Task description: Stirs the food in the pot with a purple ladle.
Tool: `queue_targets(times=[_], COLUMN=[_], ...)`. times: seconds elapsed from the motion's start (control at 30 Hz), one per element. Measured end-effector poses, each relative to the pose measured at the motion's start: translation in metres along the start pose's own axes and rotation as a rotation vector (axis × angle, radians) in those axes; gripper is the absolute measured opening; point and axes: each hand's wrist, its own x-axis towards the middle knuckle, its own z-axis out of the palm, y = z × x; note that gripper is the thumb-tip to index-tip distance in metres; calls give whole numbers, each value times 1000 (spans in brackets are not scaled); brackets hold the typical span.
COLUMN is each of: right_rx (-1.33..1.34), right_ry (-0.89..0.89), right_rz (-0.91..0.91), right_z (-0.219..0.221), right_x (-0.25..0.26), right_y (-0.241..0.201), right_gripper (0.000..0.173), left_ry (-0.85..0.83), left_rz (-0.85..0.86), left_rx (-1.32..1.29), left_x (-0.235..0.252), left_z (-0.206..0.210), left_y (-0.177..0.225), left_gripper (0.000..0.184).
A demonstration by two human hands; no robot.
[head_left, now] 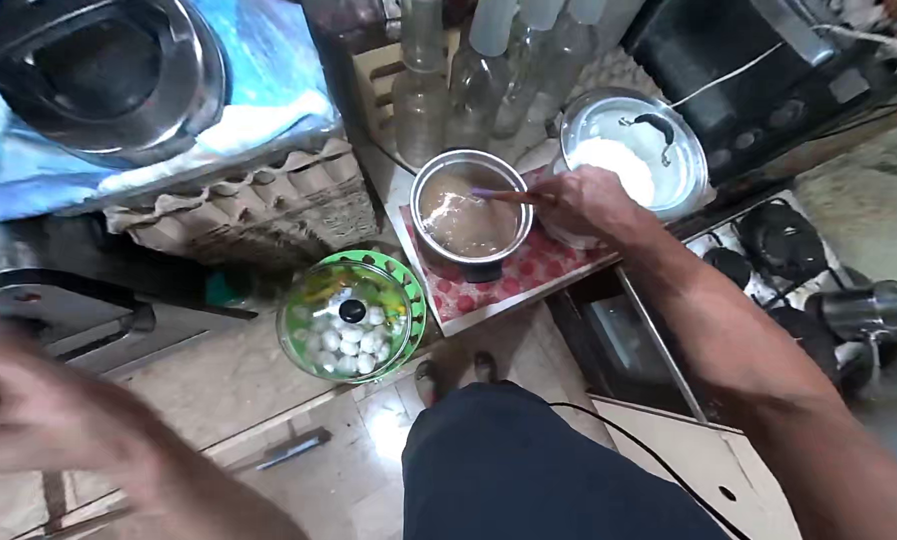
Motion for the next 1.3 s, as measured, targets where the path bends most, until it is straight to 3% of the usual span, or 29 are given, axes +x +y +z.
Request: queue_targets(times=[0.1, 0.27, 0.5, 0.67, 0.87, 0.97, 1.07, 1.2, 1.3], right_rx=[-22, -70, -133, -217, -259, -256, -245, -261, -330], right_ry=[-78, -125, -136, -133, -29, 16, 77, 162, 93], right_rz=[-72, -222, -433, -516, -630, -618, -638, -678, -633], right_z=[-16, -31, -32, -41, -65, -79, -90, -94, -87], right_x=[19, 22, 4, 0, 3, -1, -3, 8, 29], right_y=[-9, -21, 1, 28, 56, 65, 66, 49, 21], right_gripper=[23, 22, 20, 21, 18, 31, 32, 32, 32], left_ry=[-67, -350, -566, -464, -397, -450, -526, -597, -622], left_rz=[-273, -464, -589, -677, -694, -682, -665, -696, -755], left_rx=[-111, -207, -218, -245, -242, -250, -251, -192, -147], left_x=[-80, -202, -236, -243, -259, -268, -285, -318, -342], left_z=[59, 140, 230, 266, 263, 251, 227, 183, 153], left_y=[65, 95, 134, 155, 164, 161, 151, 129, 116], left_gripper=[28, 23, 29, 29, 24, 24, 26, 27, 27])
